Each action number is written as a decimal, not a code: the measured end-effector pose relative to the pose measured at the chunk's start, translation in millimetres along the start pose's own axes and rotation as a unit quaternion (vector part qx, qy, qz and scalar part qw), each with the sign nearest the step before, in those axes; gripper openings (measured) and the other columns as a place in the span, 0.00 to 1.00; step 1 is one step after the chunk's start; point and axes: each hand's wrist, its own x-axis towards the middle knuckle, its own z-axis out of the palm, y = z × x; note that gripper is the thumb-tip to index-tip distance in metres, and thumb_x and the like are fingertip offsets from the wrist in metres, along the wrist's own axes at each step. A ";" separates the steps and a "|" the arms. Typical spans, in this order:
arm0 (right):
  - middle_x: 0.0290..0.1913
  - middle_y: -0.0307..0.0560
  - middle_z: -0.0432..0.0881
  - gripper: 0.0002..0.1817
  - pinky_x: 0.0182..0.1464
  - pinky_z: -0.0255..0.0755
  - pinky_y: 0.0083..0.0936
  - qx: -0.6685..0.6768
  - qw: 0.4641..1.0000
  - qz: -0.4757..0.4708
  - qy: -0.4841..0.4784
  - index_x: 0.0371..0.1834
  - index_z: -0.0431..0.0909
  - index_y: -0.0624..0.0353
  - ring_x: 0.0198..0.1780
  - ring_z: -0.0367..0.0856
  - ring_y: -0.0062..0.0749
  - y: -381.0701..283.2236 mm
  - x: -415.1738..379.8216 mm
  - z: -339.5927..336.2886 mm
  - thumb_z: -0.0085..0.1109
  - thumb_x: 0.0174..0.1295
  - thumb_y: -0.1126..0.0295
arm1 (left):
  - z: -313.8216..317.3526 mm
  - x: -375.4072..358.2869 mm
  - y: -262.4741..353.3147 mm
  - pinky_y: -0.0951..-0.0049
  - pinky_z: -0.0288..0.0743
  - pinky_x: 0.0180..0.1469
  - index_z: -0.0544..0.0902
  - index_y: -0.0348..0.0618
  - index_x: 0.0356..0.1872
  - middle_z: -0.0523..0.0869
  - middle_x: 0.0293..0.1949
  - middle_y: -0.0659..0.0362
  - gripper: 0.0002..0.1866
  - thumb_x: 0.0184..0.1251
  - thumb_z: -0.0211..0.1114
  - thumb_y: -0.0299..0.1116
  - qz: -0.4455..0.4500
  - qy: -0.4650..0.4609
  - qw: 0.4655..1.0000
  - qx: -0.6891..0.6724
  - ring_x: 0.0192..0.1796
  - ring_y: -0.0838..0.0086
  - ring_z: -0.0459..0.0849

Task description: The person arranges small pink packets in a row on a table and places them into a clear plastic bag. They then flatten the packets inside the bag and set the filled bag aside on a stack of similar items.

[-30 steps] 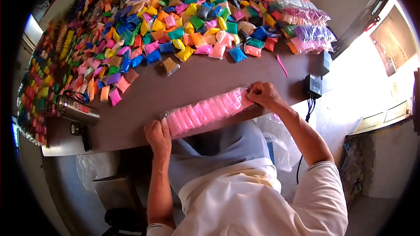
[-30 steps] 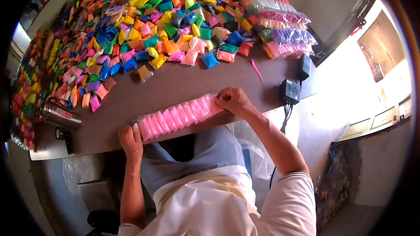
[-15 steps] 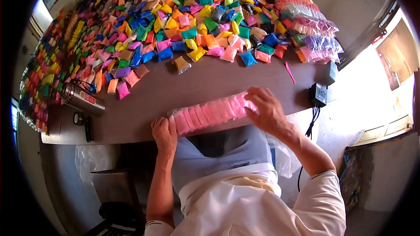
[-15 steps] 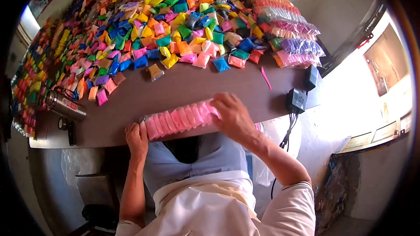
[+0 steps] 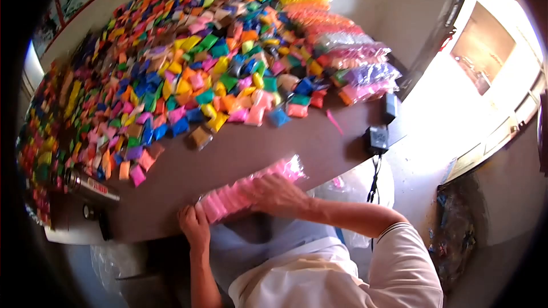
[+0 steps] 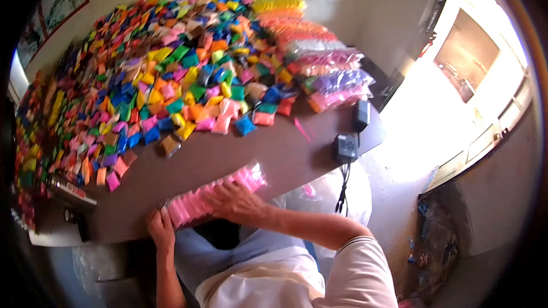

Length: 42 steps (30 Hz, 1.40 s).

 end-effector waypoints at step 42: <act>0.41 0.42 0.87 0.13 0.39 0.84 0.28 0.598 0.528 0.333 0.503 0.51 0.82 0.59 0.37 0.87 0.27 218.5 -61.7 -118.9 0.55 0.75 0.62 | 8.1 -6.3 -6.6 0.69 0.61 0.29 0.68 0.39 0.21 0.66 0.18 0.63 0.26 0.82 0.50 0.44 -0.138 0.021 0.979 -0.148 0.24 0.76 0.65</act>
